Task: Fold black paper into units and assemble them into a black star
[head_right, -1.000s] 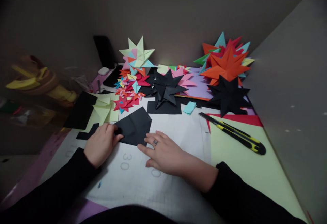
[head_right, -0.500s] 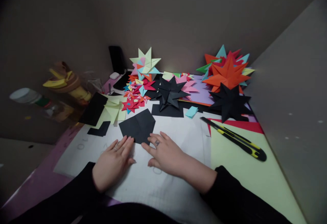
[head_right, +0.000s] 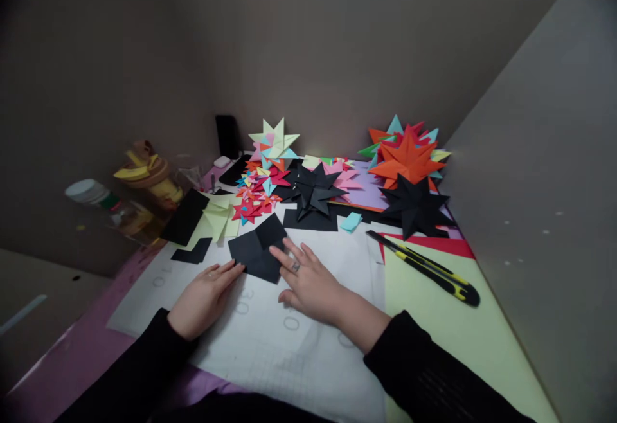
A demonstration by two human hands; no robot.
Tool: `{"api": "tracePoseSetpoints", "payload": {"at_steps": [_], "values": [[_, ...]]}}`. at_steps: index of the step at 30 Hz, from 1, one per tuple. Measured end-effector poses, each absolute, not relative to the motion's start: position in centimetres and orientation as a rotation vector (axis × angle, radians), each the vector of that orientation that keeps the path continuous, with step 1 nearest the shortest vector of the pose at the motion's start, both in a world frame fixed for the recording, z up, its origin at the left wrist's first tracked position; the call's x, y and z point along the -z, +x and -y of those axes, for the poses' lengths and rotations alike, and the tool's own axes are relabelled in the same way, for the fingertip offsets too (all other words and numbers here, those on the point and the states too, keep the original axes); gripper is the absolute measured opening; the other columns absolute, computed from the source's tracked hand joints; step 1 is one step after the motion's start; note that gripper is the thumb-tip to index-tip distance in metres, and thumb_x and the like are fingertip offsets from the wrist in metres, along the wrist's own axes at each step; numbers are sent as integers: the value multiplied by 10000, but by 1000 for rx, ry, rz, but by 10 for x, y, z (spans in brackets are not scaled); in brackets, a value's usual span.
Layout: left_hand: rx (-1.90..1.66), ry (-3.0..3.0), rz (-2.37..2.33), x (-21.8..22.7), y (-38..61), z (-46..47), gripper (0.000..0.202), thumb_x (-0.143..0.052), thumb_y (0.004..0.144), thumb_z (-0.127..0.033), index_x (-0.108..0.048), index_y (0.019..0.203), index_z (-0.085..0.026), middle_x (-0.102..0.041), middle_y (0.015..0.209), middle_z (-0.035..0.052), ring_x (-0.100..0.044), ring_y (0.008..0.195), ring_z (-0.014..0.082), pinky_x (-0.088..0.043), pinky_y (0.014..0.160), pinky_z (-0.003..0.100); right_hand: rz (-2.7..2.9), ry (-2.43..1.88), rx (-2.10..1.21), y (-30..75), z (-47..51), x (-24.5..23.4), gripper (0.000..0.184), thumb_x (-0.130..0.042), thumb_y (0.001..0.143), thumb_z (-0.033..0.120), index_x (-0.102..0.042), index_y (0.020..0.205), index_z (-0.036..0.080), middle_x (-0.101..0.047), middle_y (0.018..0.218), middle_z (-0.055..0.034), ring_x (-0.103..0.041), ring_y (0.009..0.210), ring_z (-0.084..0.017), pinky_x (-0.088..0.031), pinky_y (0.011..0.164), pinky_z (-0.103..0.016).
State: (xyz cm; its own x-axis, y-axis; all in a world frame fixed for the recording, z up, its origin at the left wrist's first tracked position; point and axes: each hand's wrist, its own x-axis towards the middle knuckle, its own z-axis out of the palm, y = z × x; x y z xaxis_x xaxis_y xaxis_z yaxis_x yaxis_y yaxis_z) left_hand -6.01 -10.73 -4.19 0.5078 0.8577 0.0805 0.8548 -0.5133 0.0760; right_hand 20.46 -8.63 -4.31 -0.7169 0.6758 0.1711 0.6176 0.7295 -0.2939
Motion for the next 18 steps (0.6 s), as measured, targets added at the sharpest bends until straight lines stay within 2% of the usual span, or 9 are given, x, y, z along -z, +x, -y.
{"api": "tracePoseSetpoints", "payload": {"at_steps": [4, 9, 12, 15, 18], "values": [[-126, 2648, -1608, 36, -63, 108, 436, -402, 859, -92, -528, 1269, -176, -641, 1201, 114, -527, 1206, 256, -443, 958, 453, 2731, -978, -493, 201, 86, 40, 333, -482, 901, 307, -615, 1168, 159, -495, 1380, -78, -290, 1364, -258, -154, 1121, -545], [-39, 2630, -1842, 22, -60, 116, 448, -530, 843, -258, -532, 1278, -147, -632, 1197, 170, -458, 1244, 373, -375, 963, 575, 2716, -985, -544, 203, 89, 42, 350, -463, 904, 287, -598, 1196, 148, -510, 1365, -96, -381, 1316, -239, -221, 1109, -500], [-138, 2699, -1856, 20, -50, 122, 519, -557, 827, -279, -489, 1321, -139, -560, 1294, 174, -423, 1269, 385, -399, 949, 552, 2685, -943, -467, 204, 90, 45, 341, -485, 895, 297, -609, 1171, 140, -529, 1346, -106, -392, 1306, -254, -253, 1093, -512], [-339, 2807, -1637, 23, -29, 123, 540, -539, 837, -231, -435, 1365, -182, -478, 1382, 138, -402, 1296, 345, -400, 978, 513, 2612, -806, -298, 205, 93, 46, 317, -488, 893, 274, -615, 1147, 134, -577, 1284, -122, -418, 1282, -251, -278, 1085, -505], [-621, 2659, -1331, 20, -5, 114, 472, -462, 871, -147, -468, 1340, -194, -620, 1234, 115, -587, 1128, 266, -477, 906, 415, 2469, -651, -80, 207, 97, 45, 362, -501, 870, 193, -557, 1225, 148, -612, 1221, -127, -408, 1289, -249, -273, 1089, -511]]}}
